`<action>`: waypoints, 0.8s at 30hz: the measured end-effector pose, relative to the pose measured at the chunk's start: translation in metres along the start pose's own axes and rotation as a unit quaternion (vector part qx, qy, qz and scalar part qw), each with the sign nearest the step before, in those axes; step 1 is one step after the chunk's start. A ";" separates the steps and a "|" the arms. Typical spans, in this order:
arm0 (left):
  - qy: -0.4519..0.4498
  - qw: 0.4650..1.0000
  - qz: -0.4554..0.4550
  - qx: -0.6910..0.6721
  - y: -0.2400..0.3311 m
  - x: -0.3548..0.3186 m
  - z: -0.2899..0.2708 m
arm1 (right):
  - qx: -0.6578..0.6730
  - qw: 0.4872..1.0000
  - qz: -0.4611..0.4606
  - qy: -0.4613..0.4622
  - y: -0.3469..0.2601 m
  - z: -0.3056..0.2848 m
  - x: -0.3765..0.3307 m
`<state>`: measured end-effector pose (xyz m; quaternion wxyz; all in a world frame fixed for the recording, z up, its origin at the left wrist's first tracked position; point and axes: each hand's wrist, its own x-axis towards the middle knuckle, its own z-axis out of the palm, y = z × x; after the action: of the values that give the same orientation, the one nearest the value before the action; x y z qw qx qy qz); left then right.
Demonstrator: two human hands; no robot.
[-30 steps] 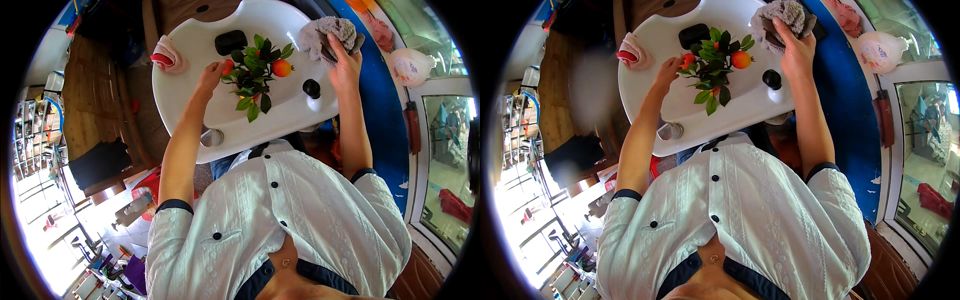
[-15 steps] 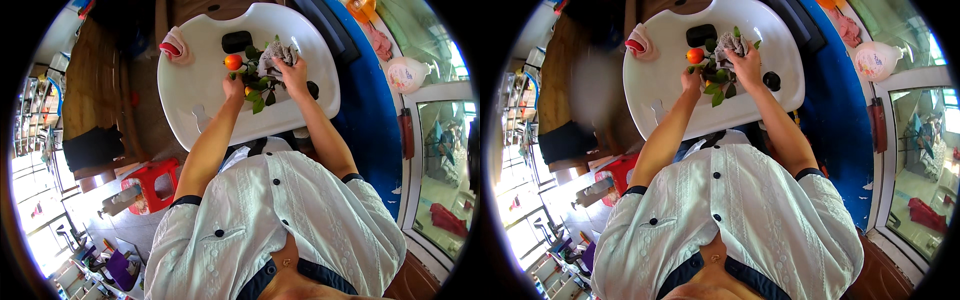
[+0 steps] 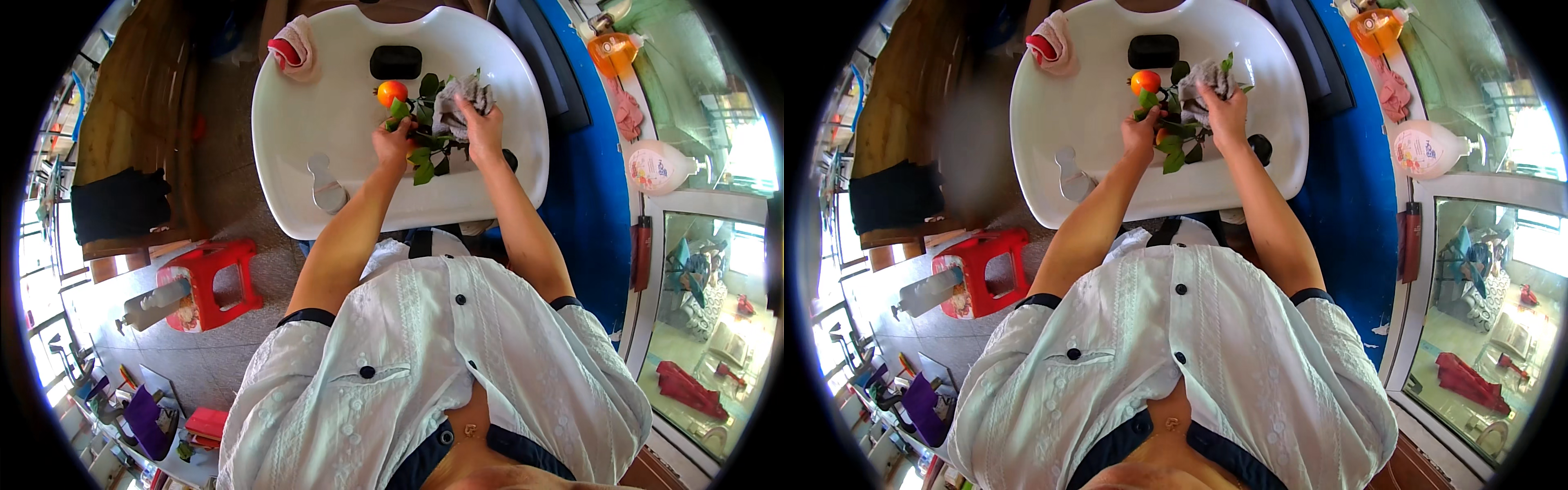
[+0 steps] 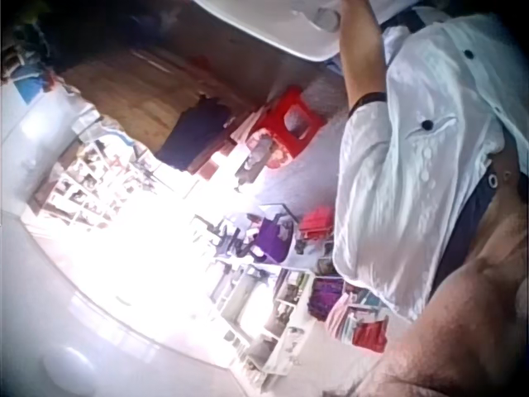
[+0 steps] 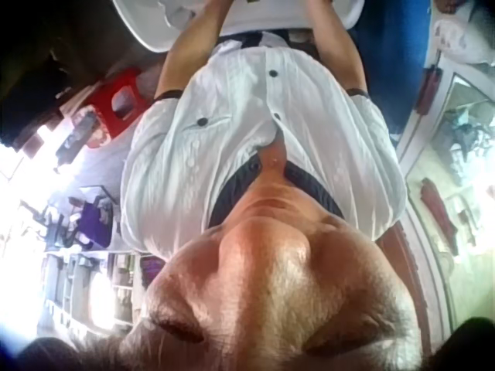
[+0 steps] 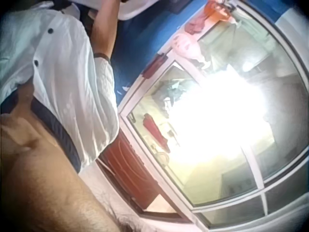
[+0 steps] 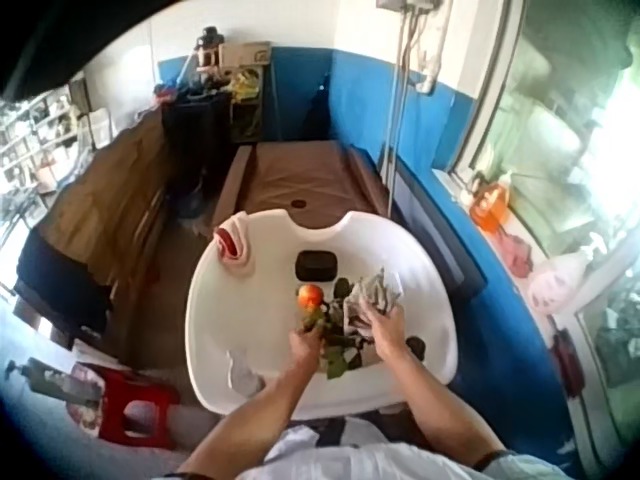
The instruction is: The person wipes a small artificial plant with a cloth in a salon sink. They clean the leaves and fruit of the plant, then rinse the plant under running water from the faucet.
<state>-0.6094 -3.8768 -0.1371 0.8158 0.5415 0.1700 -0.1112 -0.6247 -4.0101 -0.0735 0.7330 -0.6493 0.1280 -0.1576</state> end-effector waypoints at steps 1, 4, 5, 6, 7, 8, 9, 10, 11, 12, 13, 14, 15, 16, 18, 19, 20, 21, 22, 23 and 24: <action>-0.003 0.999 -0.016 -0.041 -0.001 0.002 0.000 | -0.073 0.997 -0.018 -0.016 0.007 -0.001 0.000; 0.026 0.994 -0.039 -0.099 -0.002 0.001 0.007 | -0.287 0.937 -0.174 -0.101 0.018 0.009 -0.002; 0.012 0.993 -0.029 -0.110 -0.007 0.004 0.007 | -0.325 0.907 -0.227 -0.143 0.025 0.016 -0.001; 0.002 0.992 -0.018 -0.123 -0.016 0.011 0.004 | -0.360 0.870 -0.280 -0.188 0.031 0.023 0.002; -0.013 0.991 -0.010 -0.134 -0.019 0.011 0.006 | -0.354 0.884 -0.228 -0.203 0.039 0.021 0.004; -0.026 0.994 -0.012 -0.107 -0.022 0.009 0.006 | -0.347 0.896 -0.174 -0.217 0.047 0.018 0.007; -0.036 0.996 -0.011 -0.076 -0.021 0.003 0.004 | -0.334 0.906 -0.120 -0.232 0.049 0.021 0.009; -0.047 0.998 -0.011 -0.045 -0.020 -0.001 0.003 | -0.372 0.896 -0.118 -0.211 0.050 0.023 0.012; -0.054 0.997 -0.008 -0.049 -0.019 0.001 0.003 | -0.410 0.885 -0.115 -0.189 0.051 0.026 0.016; -0.058 0.997 -0.003 -0.054 -0.018 0.007 0.001 | -0.446 0.871 -0.115 -0.170 0.046 0.034 0.018; -0.063 0.996 0.003 -0.059 -0.017 0.013 -0.001 | -0.465 0.865 -0.104 -0.159 0.038 0.041 0.017; -0.065 0.996 0.001 -0.056 -0.016 0.018 -0.004 | -0.463 0.870 -0.097 -0.142 0.041 0.045 0.019; -0.070 0.996 -0.002 -0.054 -0.019 0.022 -0.005 | -0.463 0.874 -0.090 -0.122 0.044 0.046 0.022; -0.077 0.996 -0.006 -0.049 -0.020 0.022 -0.005 | -0.462 0.878 -0.081 -0.100 0.049 0.045 0.026; -0.085 0.995 -0.018 -0.046 -0.023 0.015 -0.002 | -0.439 0.896 -0.047 -0.036 0.063 0.037 0.037; -0.088 0.995 -0.023 -0.044 -0.022 0.011 -0.002 | -0.423 0.906 -0.024 0.003 0.067 0.034 0.040; -0.088 0.993 -0.044 -0.064 -0.021 0.008 -0.003 | -0.406 0.913 0.000 0.043 0.069 0.030 0.044; -0.095 0.990 -0.071 -0.082 -0.019 0.001 0.000 | -0.339 0.932 0.107 0.076 0.081 0.011 0.054; -0.096 0.986 -0.091 -0.103 -0.018 0.001 -0.001 | -0.203 0.966 0.089 0.131 0.080 0.006 0.058; -0.094 0.984 -0.080 -0.126 -0.018 0.000 -0.002 | -0.091 0.982 0.112 0.123 0.077 -0.005 0.060; -0.079 0.984 -0.057 -0.150 -0.018 0.008 -0.009 | 0.027 0.986 0.136 0.096 0.048 0.011 0.055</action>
<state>-0.6104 -3.8757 -0.1586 0.8909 0.3917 0.1505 -0.1736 -0.5667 -4.0169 -0.1187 0.7490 -0.5877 0.2809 -0.1214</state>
